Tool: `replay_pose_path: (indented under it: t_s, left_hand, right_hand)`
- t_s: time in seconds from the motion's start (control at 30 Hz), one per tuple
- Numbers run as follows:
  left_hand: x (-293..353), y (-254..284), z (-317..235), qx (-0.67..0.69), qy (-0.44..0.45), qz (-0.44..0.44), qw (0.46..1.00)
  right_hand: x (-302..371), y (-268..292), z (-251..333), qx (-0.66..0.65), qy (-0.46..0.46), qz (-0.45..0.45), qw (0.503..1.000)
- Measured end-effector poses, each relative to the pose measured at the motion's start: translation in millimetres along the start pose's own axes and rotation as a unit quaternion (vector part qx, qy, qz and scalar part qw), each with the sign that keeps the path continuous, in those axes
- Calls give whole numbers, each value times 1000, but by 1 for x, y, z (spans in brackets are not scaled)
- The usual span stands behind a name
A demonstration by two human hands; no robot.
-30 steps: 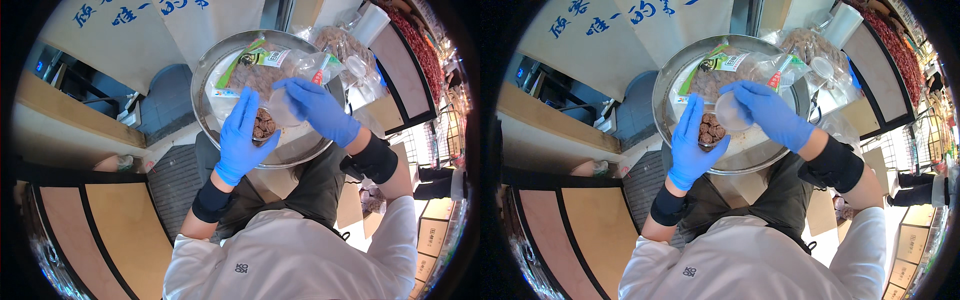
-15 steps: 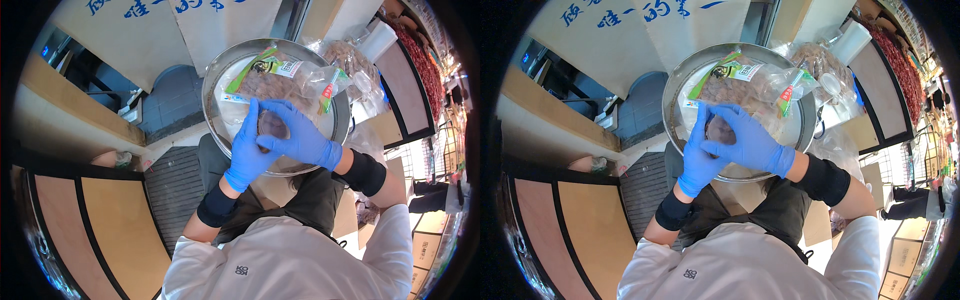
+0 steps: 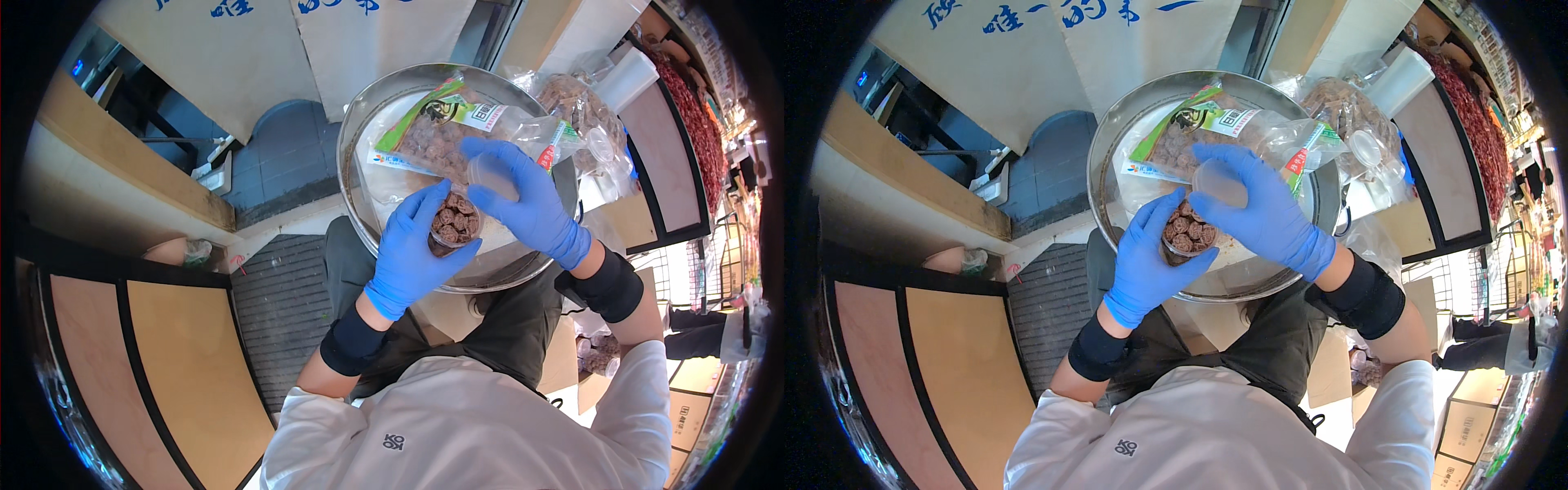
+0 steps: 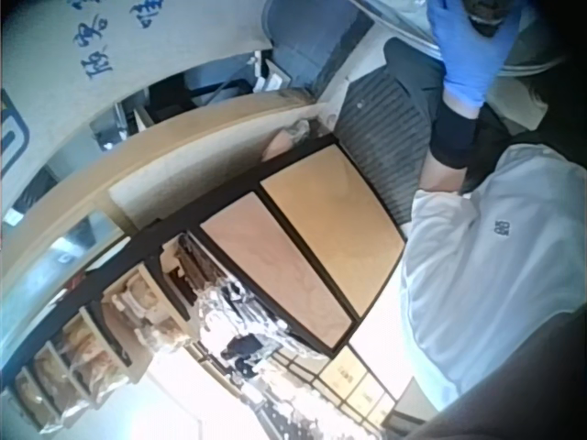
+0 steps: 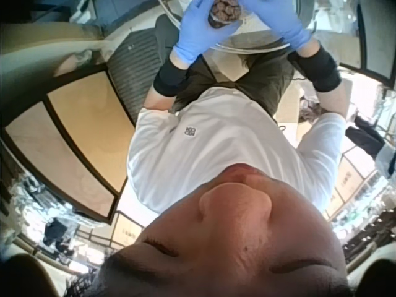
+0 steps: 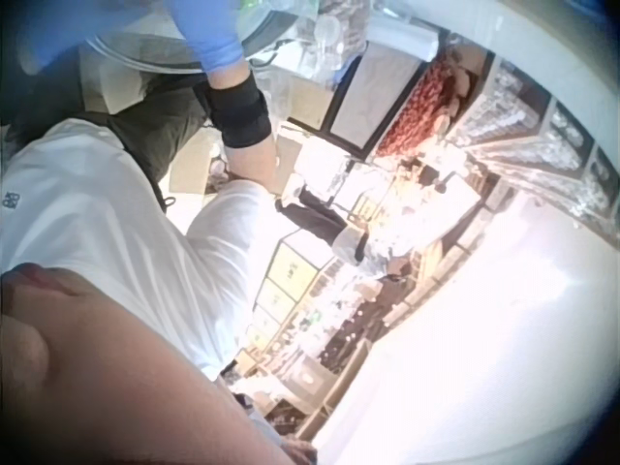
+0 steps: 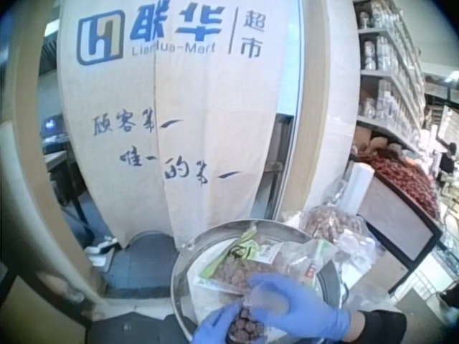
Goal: Packaging dried fruit from a large bag into small plastic jars using a scale.
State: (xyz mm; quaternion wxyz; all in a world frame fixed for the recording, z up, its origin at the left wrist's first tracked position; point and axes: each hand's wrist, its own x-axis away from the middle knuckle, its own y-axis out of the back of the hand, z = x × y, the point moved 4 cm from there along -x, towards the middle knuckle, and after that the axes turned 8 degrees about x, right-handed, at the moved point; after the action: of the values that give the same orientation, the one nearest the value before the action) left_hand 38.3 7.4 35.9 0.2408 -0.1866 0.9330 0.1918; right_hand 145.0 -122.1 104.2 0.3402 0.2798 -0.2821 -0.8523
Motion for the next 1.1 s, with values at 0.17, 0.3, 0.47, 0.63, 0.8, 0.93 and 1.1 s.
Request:
replay_pose_path:
  t_s: [0.17,0.3,0.47,0.63,0.8,0.93,1.1]
  left_hand:
    - [-1,0,7,-35,-31,19,999]
    - [-2,0,5,-13,-16,22,1000]
    - [-1,1,4,13,-1,5,1000]
    - [-6,-1,-5,-41,-44,36,998]
    - [-19,-4,-15,-80,-145,54,985]
    - [-17,-13,-11,-125,-220,140,957]
    - [-12,-7,-10,-84,-191,75,975]
  right_hand:
    - [2,0,-6,-11,-17,-7,1000]
    - [3,-7,-3,-15,-19,10,1000]
    - [1,-15,-9,-122,-76,47,988]
    - [4,-22,-36,-453,-178,-11,874]
    - [16,-20,-64,-564,-162,-3,810]
    - [17,-20,-60,-580,-152,70,798]
    - [26,-19,-66,-585,-208,16,784]
